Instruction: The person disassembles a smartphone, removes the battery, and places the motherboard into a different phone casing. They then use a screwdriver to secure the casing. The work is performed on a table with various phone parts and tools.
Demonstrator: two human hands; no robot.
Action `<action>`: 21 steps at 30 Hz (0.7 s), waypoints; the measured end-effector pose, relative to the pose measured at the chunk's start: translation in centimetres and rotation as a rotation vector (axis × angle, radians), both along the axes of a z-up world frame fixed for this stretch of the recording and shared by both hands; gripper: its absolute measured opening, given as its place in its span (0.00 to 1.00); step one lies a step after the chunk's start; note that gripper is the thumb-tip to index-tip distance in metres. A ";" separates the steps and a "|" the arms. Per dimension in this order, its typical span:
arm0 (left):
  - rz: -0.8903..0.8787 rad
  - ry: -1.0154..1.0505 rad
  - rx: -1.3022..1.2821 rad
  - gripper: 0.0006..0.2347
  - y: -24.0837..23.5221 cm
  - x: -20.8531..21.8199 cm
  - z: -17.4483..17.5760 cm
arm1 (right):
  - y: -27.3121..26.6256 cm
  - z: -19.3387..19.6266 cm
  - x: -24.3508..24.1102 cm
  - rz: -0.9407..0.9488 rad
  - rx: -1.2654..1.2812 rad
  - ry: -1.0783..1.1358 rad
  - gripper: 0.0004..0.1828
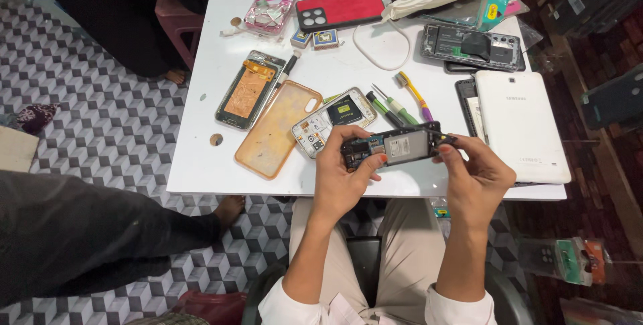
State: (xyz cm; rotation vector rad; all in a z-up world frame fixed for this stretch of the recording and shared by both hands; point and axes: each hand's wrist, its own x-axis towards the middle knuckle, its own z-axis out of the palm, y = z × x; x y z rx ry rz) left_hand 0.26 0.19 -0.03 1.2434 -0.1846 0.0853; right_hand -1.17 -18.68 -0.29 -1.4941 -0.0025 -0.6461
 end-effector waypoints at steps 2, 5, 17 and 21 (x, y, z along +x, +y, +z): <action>-0.032 0.005 0.048 0.14 0.1 0.0 0.0 | -0.3 -0.2 -0.1 0.002 -0.041 -0.005 0.09; -0.067 0.000 0.075 0.14 0.1 0.0 0.1 | -0.3 -0.3 -0.3 -0.031 -0.101 0.016 0.10; 0.026 -0.026 0.137 0.14 -0.2 -0.1 0.6 | 0.0 0.3 -0.3 -0.077 -0.212 0.032 0.12; 0.045 -0.034 0.176 0.15 -0.2 0.0 0.8 | 0.3 0.4 -0.3 -0.066 -0.224 0.002 0.13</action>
